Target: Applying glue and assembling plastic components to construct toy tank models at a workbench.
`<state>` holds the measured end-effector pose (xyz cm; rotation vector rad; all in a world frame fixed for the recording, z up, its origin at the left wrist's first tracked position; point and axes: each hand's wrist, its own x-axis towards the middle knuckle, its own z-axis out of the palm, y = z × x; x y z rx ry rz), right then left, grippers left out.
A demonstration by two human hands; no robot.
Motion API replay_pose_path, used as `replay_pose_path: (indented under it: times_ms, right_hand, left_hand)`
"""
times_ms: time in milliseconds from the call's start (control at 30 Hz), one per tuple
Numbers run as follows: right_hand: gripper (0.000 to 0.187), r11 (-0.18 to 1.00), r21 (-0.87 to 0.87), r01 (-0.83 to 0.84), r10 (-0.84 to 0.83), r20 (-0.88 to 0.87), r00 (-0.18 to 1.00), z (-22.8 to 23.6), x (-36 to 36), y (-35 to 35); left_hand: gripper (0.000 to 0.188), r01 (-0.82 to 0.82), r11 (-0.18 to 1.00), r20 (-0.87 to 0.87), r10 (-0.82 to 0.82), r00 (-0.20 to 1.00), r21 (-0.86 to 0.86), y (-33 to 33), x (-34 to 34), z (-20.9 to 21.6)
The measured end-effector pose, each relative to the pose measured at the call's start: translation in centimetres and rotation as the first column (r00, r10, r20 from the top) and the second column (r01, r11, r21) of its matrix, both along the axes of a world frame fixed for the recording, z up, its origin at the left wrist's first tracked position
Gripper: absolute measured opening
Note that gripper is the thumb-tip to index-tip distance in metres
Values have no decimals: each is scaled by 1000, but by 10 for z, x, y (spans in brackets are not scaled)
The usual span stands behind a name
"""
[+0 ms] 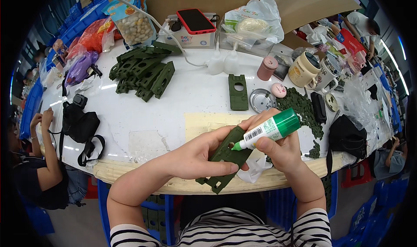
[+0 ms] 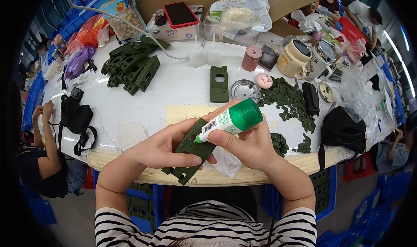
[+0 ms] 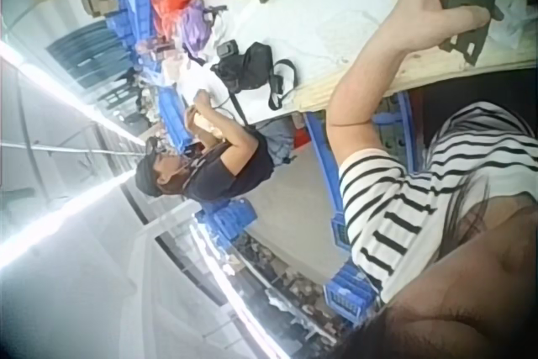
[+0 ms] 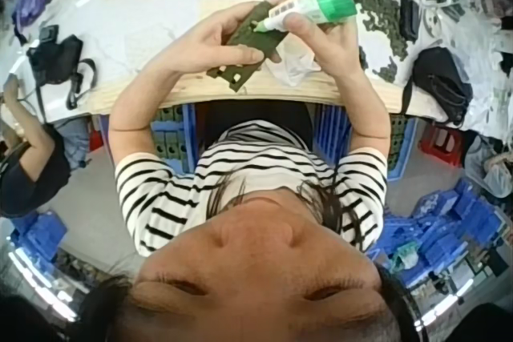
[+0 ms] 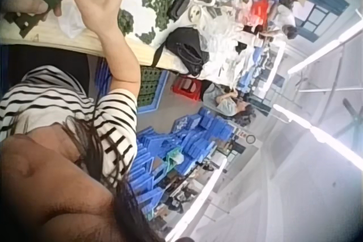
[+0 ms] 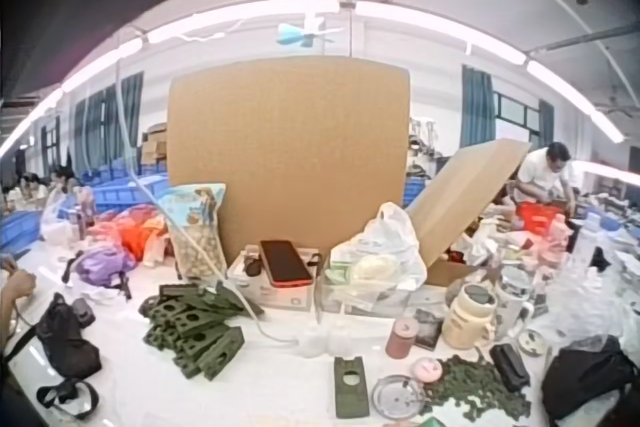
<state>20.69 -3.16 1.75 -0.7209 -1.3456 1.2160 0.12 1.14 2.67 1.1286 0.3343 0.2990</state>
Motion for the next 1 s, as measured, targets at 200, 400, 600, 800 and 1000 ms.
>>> replay_pose_path:
  times_ms: [200, 400, 600, 800, 1000]
  right_hand:
    - [27, 1000, -12, 1, -1, 2, 1000, 1, 0, -1]
    - [27, 1000, -13, -18, 18, -2, 1000, 3, -1, -1]
    - [27, 1000, -4, -3, 3, 5, 1000, 2, -1, -1]
    - [27, 999, -23, -22, 23, 20, 1000, 2, 1, -1]
    - [44, 976, 20, 216, -214, -85, 973, 6, 4, 4]
  left_hand:
    - [71, -12, 1000, -11, 12, 1000, -3, -1, 0, 2]
    - [72, -8, 1000, -11, 8, 1000, 5, -1, 0, -1]
    - [72, -4, 1000, -13, 4, 1000, -2, 0, -1, 1]
    - [72, -22, 1000, -4, 22, 1000, 1, -1, 0, 0]
    - [55, -136, 988, -40, 139, 989, 70, 3, -4, 8]
